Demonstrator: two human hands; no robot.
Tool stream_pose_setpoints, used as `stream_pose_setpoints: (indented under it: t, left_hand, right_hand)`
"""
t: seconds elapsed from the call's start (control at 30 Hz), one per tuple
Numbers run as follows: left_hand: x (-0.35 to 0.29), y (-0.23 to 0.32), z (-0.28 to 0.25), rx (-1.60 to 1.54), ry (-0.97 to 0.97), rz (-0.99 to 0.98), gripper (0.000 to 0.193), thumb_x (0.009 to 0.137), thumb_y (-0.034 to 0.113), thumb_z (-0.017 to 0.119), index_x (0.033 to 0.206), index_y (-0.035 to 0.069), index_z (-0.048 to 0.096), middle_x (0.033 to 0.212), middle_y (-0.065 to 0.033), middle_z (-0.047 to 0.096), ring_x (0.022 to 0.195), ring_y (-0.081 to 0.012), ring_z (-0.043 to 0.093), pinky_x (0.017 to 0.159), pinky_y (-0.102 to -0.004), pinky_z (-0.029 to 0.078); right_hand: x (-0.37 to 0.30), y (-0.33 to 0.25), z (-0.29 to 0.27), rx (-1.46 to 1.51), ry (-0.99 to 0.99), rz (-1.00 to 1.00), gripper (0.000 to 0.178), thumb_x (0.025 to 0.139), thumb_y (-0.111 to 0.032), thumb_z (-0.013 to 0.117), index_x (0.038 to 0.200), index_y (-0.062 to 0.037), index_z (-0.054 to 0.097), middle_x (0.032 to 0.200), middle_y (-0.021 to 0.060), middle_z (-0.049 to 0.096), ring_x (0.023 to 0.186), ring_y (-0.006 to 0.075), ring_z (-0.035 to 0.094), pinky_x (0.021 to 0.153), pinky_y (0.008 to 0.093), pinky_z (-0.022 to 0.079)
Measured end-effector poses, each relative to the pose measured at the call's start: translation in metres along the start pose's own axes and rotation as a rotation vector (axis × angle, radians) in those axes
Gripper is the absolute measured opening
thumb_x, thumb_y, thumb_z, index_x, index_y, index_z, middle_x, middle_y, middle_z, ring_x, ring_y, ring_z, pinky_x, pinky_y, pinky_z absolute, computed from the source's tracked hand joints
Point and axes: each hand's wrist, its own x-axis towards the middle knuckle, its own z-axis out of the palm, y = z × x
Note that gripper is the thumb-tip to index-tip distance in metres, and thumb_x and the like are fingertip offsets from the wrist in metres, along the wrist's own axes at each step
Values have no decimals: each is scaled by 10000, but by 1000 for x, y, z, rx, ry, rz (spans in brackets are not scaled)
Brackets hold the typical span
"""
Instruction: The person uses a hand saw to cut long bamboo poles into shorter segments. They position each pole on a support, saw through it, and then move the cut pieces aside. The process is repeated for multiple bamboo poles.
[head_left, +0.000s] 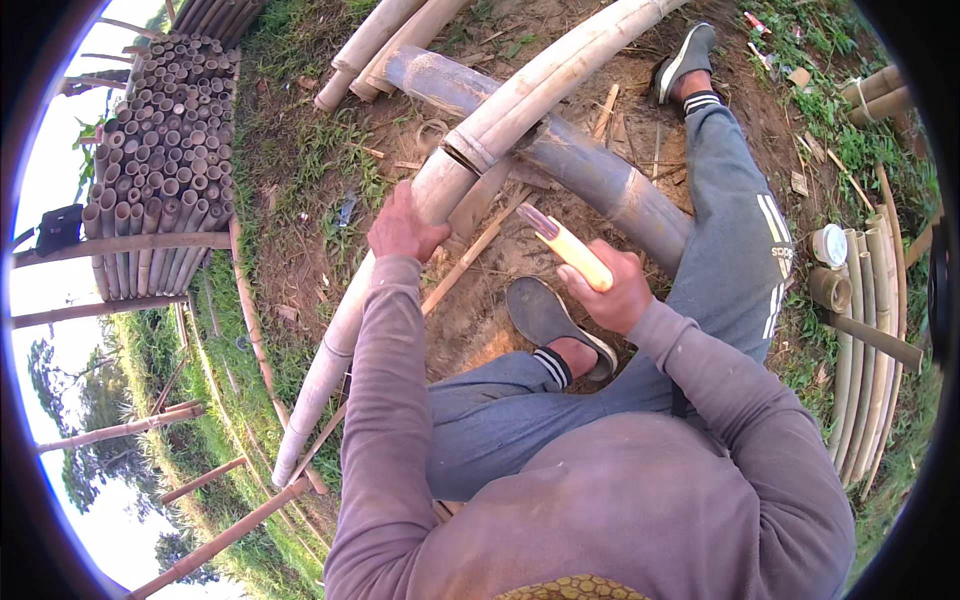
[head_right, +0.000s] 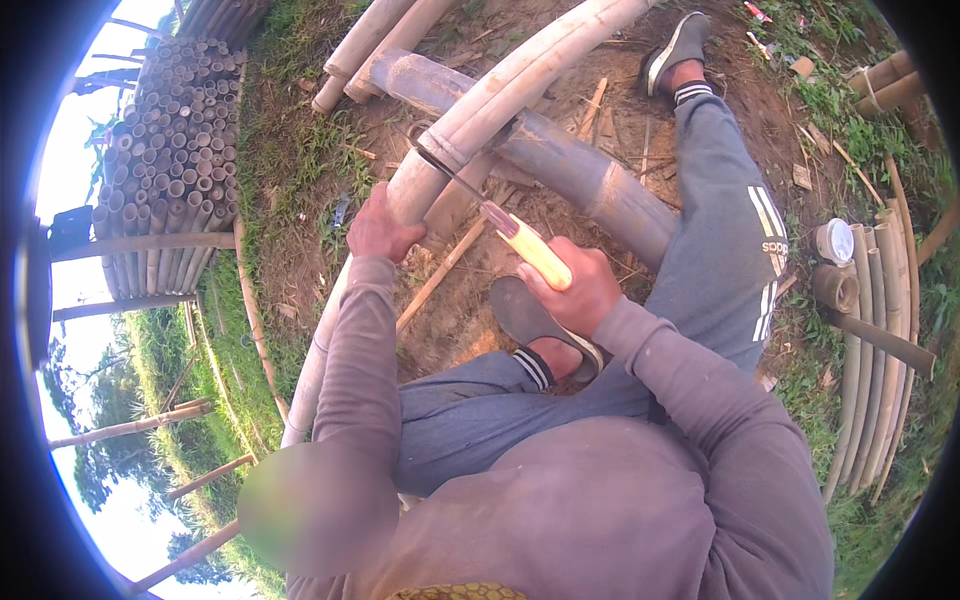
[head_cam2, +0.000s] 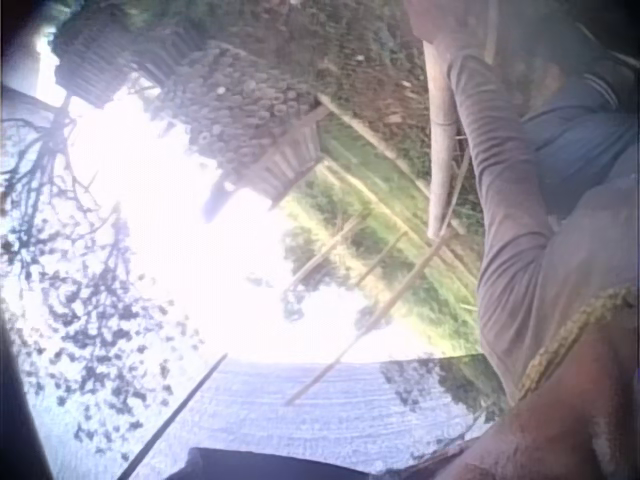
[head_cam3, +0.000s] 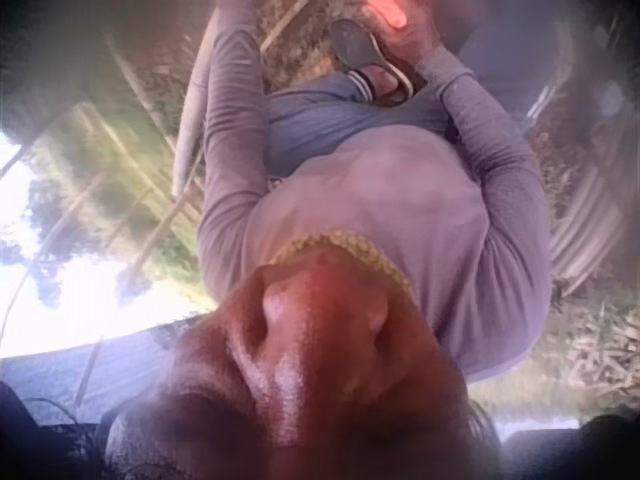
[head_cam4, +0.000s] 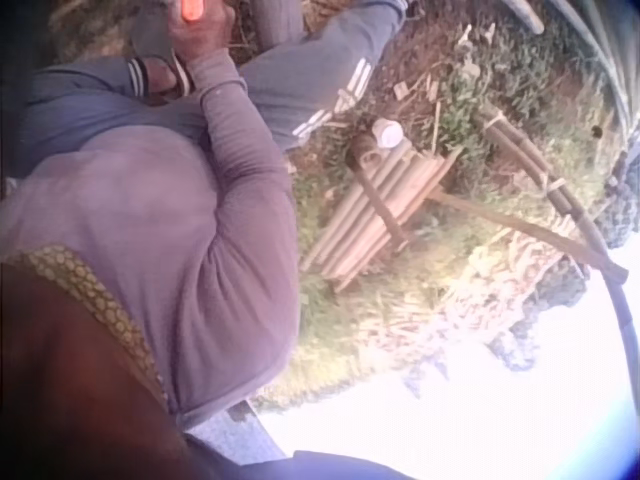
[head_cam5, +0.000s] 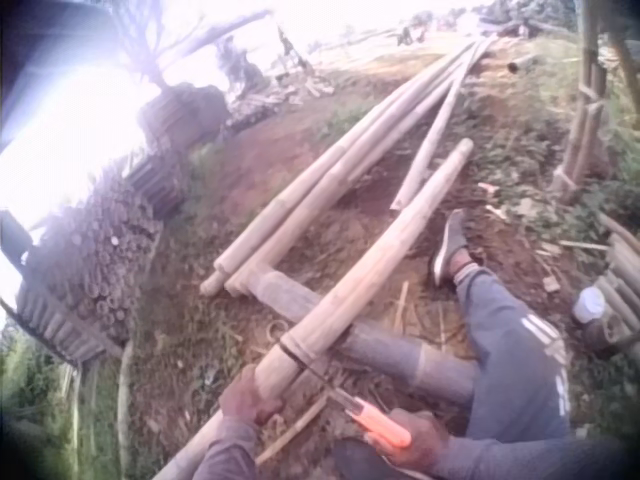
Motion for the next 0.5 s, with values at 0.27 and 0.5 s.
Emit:
stream_pose_setpoints:
  t: [0.27, 0.5]
  left_hand:
    - [3, -1, -6, 12, -72, -60, 984, 674, 421, 915, 1506, 107, 493, 1327, -202, 717, 1239, -398, 687, 1034, -513, 545]
    - [6, 8, 0, 44, -8, -14, 961, 687, 443, 908, 1490, 124, 486, 1317, -185, 701, 1210, -391, 697, 1000, -511, 568]
  right_hand:
    - [-3, -14, -10, 11, -109, 39, 281, 949, -241, 825, 1075, -27, 695, 857, 206, 742, 774, 371, 763, 662, 457, 594]
    - [62, -2, 41, -88, 60, -49, 250, 946, -222, 843, 985, -39, 678, 763, 163, 710, 628, 354, 704, 598, 426, 551]
